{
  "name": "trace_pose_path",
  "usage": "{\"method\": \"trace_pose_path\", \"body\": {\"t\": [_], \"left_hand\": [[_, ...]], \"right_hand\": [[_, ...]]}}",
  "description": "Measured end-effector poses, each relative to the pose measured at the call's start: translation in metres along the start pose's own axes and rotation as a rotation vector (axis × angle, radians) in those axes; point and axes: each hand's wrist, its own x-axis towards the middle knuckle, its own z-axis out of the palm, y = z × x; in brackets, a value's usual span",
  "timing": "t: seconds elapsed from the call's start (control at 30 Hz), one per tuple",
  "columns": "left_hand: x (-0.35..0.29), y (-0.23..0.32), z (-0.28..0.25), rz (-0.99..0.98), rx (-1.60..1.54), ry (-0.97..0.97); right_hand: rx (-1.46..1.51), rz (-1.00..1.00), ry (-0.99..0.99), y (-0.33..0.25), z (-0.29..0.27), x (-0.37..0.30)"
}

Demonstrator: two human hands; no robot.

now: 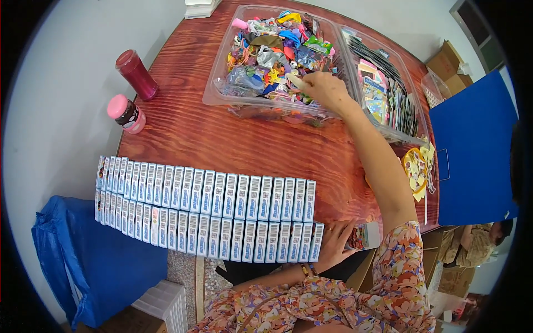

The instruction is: Packaging small toy items into individual cardboard boxes and stacking them at a workstation.

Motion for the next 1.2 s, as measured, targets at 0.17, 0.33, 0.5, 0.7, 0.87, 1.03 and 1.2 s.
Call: {"method": "trace_pose_path", "body": {"t": [0.17, 0.33, 0.5, 0.7, 0.87, 1.03, 1.2], "left_hand": [[-0.002, 0.003, -0.002, 0.044, 0.039, 0.032], [-0.004, 0.000, 0.006, 0.053, 0.034, 0.118], [0.007, -0.001, 0.002, -0.059, -0.053, 0.197], [0.010, -0.004, -0.007, -0.024, 0.029, 0.100], [0.005, 0.006, -0.002, 0.042, 0.136, 0.062], [0.005, 0.009, -0.001, 0.097, 0.242, 0.025], [0.009, 0.011, 0.000, 0.095, 0.270, 0.026]], "right_hand": [[0.289, -0.088, 0.158, 0.025, 0.005, -0.009], [0.790, -0.023, -0.033, 0.055, -0.019, -0.044], [0.847, -0.128, -0.013, 0.032, -0.066, -0.170], [0.496, -0.017, -0.146, 0.047, -0.075, -0.325], [0.328, -0.040, 0.002, 0.049, -0.044, -0.380], [0.225, -0.053, -0.112, 0.045, -0.022, -0.375], [0.165, -0.028, -0.047, 0.045, -0.009, -0.377]]}}
